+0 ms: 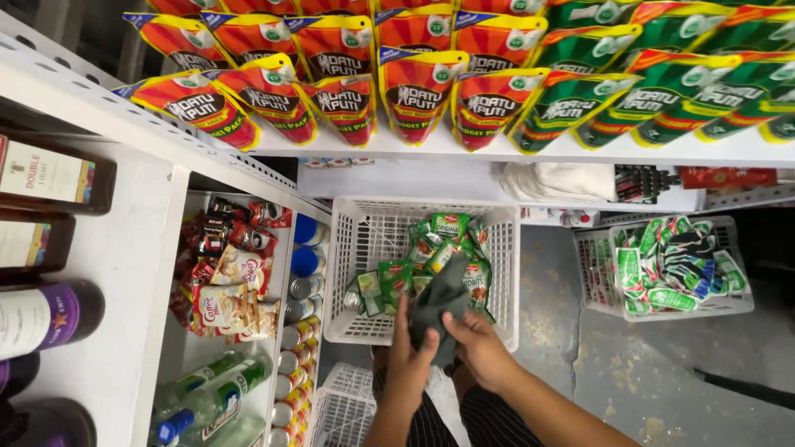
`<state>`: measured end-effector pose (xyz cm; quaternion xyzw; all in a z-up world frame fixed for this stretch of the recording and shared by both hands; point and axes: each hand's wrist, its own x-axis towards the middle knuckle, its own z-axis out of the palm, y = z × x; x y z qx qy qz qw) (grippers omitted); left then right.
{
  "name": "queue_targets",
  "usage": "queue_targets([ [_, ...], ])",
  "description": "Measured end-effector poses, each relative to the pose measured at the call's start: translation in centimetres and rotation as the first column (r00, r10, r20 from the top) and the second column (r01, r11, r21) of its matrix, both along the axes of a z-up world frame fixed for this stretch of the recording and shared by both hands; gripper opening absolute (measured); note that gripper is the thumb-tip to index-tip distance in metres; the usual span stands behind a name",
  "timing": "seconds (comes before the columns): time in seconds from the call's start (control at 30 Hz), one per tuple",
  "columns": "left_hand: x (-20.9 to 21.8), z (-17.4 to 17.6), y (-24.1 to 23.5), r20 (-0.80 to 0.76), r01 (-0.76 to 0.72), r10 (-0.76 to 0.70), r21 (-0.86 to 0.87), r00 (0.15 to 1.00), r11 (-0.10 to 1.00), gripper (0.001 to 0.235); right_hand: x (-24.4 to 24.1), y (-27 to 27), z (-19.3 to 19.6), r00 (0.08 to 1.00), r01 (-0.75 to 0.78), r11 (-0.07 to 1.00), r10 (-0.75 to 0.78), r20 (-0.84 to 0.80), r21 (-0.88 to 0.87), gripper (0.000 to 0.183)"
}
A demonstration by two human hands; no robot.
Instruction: Clean tomato sauce pouches with a cloth and organize them onto grocery store shelves.
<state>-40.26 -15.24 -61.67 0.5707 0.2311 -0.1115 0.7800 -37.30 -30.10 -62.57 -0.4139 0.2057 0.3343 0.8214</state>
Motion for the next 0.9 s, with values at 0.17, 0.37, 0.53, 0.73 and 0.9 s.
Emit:
queue_targets([
  [0.17,-0.5,-3.7,0.0,-0.073,-0.163,0.146,-0.368,0.987,0.915,0.086,-0.6,-0.8,-2.4,0.991,-0.113,0.993,0.116,-0.063,0.035,0.035],
  [0.37,-1.6,-9.5,-0.7,-0.112,0.06,-0.063,-0.033,0.992,0.998,0.041,-3.1,-3.0,-10.1,0.991,-0.097,0.981,0.111,0.081,-0.167,0.032],
  [0.53,-0.9,-8.8,-1.8,0.037,0.049,-0.066,0.35,0.997,0.935,0.025,-1.7,-1.9,-9.5,0.977,0.054,0.879,0.052,0.207,-0.474,0.031],
  [0.73,0.2,-5.5,-3.3,0.14,0.018,-0.075,0.367,0.987,0.93,0.053,0.1,-0.3,-6.6,0.98,0.146,0.961,-0.173,-0.098,-0.235,0.037],
  [0.9,-0.2,-6.8,-4.1,0.071,0.058,-0.07,0.152,0.995,0.987,0.056,-2.8,-1.4,-14.1,0.906,0.422,0.905,-0.42,0.05,-0.057,0.026],
])
